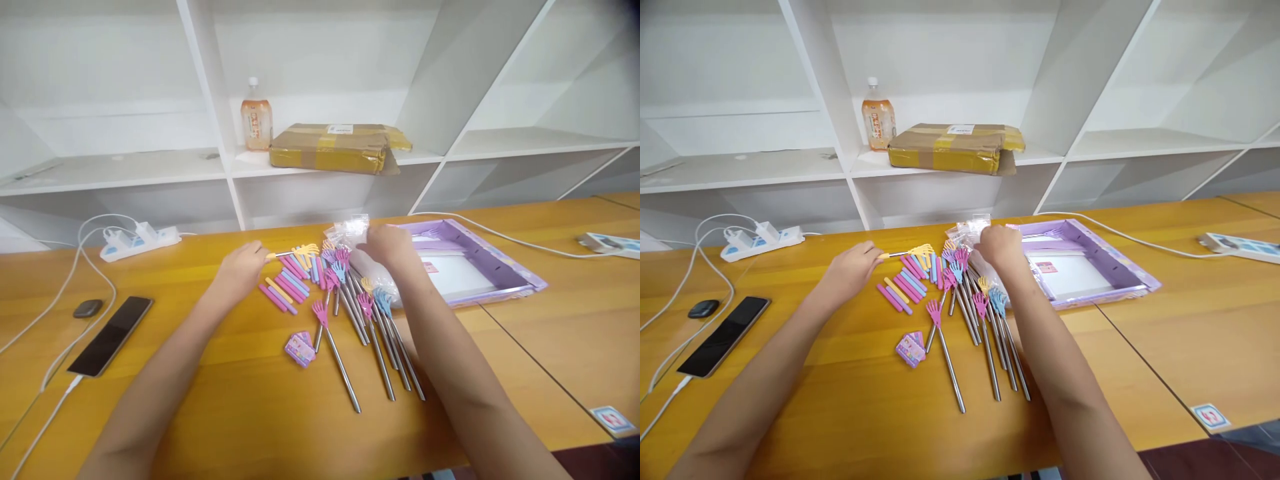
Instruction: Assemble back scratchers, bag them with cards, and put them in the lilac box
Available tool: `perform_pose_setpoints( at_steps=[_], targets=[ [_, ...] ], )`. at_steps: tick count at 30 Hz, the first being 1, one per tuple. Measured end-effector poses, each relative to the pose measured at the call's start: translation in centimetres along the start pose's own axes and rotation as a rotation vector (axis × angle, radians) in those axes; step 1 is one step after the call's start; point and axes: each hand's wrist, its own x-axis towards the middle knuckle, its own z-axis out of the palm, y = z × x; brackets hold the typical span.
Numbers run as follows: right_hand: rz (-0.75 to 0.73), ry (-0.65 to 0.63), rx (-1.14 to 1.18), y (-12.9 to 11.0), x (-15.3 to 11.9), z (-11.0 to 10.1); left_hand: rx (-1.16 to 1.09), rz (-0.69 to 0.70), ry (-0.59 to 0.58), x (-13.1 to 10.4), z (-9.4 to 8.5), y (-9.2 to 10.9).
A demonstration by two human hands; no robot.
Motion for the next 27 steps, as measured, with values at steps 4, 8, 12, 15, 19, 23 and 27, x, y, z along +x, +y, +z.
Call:
perform_pose_setpoints(
  at_steps=[4,8,12,15,19,23,27],
  targets=[
    [0.068,-0.230,0.005,3.7,1.6,0.3,-0.109,-0.001,-0.007,-0.2,0.2,-0.1],
    [0.066,-0.337,0.022,4.8,2.4,1.1,-0.201,-0.025,-0.031,-0.3,0.4,-0.2],
    [0.061,-0.305,0.015,3.9,3.1,2.3,-0.215,-0.052,-0.064,-0.2,0.2,-0.1],
    [0.062,-0.289,0.012,3.4,3.5,2.9,-0.212,-0.076,-0.085,-0.1,-0.3,0.1],
    [0.051,-0.232,0.031,3.8,3.4,2.6,-0.254,-0.107,-0.093,-0.1,-0.4,0.1],
    [0.004,-0.083,0.076,4.7,2.5,0.6,-0.376,-0.204,-0.061,-0.2,0.5,-0.2],
    [-0.103,0.148,0.295,4.4,0.6,-2.0,-0.539,-0.203,-0.013,0.0,1.1,-0.1]
  ],
)
